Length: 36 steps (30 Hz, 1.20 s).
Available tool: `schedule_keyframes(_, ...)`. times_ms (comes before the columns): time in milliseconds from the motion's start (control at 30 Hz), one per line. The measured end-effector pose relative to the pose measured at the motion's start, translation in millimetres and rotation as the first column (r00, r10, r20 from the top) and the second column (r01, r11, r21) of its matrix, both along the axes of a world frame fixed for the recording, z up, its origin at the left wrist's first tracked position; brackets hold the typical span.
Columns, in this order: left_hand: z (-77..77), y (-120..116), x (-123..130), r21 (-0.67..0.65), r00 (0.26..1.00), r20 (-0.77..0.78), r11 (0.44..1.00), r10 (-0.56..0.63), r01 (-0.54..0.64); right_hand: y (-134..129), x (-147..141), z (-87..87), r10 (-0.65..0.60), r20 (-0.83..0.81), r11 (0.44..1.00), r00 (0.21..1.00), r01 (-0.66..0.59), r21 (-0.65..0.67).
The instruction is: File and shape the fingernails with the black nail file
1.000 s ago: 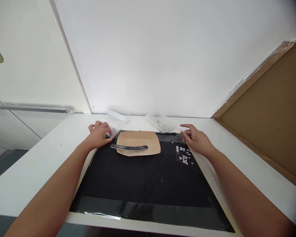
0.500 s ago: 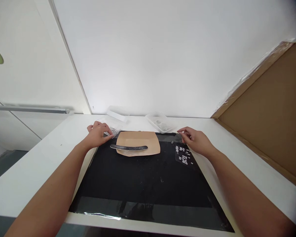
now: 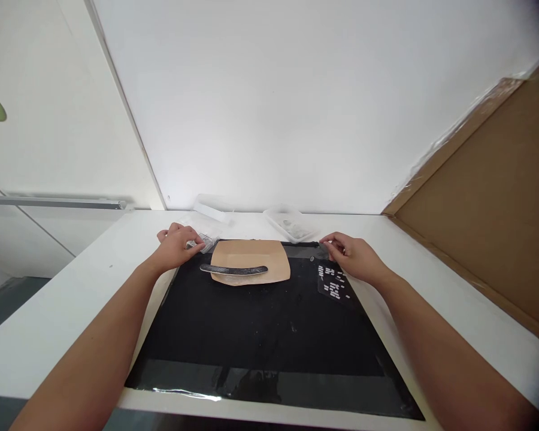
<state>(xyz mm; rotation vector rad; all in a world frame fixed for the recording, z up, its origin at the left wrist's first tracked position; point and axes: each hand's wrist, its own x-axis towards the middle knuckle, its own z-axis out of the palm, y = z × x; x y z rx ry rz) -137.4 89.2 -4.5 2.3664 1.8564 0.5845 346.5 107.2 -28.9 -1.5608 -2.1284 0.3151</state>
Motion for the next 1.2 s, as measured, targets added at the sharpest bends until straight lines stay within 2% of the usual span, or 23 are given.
schedule_keyframes(200,0.0,-4,13,0.076,0.996,0.094,0.997,-0.008,0.001,-1,-2,1.0,-0.012,-0.011,1.000,1.000,0.012,0.004)
schedule_keyframes(400,14.2,-21,51,0.174,0.968,0.219,0.981,-0.125,0.087,-11,-23,13.1,0.016,-0.124,0.991,0.992,0.001,0.137)
schedule_keyframes(467,18.3,-30,67,0.200,0.920,0.325,0.967,-0.219,0.160,-18,-38,18.3,0.062,-0.215,0.983,0.975,-0.023,0.180)
schedule_keyframes(567,20.4,-44,89,0.191,0.862,0.418,0.955,-0.288,0.226,-35,-67,25.3,0.180,-0.289,0.967,0.940,-0.116,0.225)
schedule_keyframes(700,16.6,-57,108,0.185,0.815,0.459,0.935,-0.354,0.303,-59,-104,31.1,0.344,-0.329,0.925,0.879,-0.257,0.279)
schedule_keyframes(800,12.9,-62,115,0.197,0.796,0.465,0.922,-0.387,0.333,-72,-121,30.5,0.401,-0.406,0.914,0.821,-0.327,0.240)
schedule_keyframes(967,11.9,-67,121,0.146,0.753,0.535,0.920,-0.382,0.363,-79,-129,24.8,0.382,-0.496,0.920,0.780,-0.373,0.122)
schedule_keyframes(1200,14.0,-72,125,0.098,0.714,0.595,0.915,-0.369,0.391,-83,-132,27.5,0.380,-0.583,0.916,0.718,-0.377,0.133)
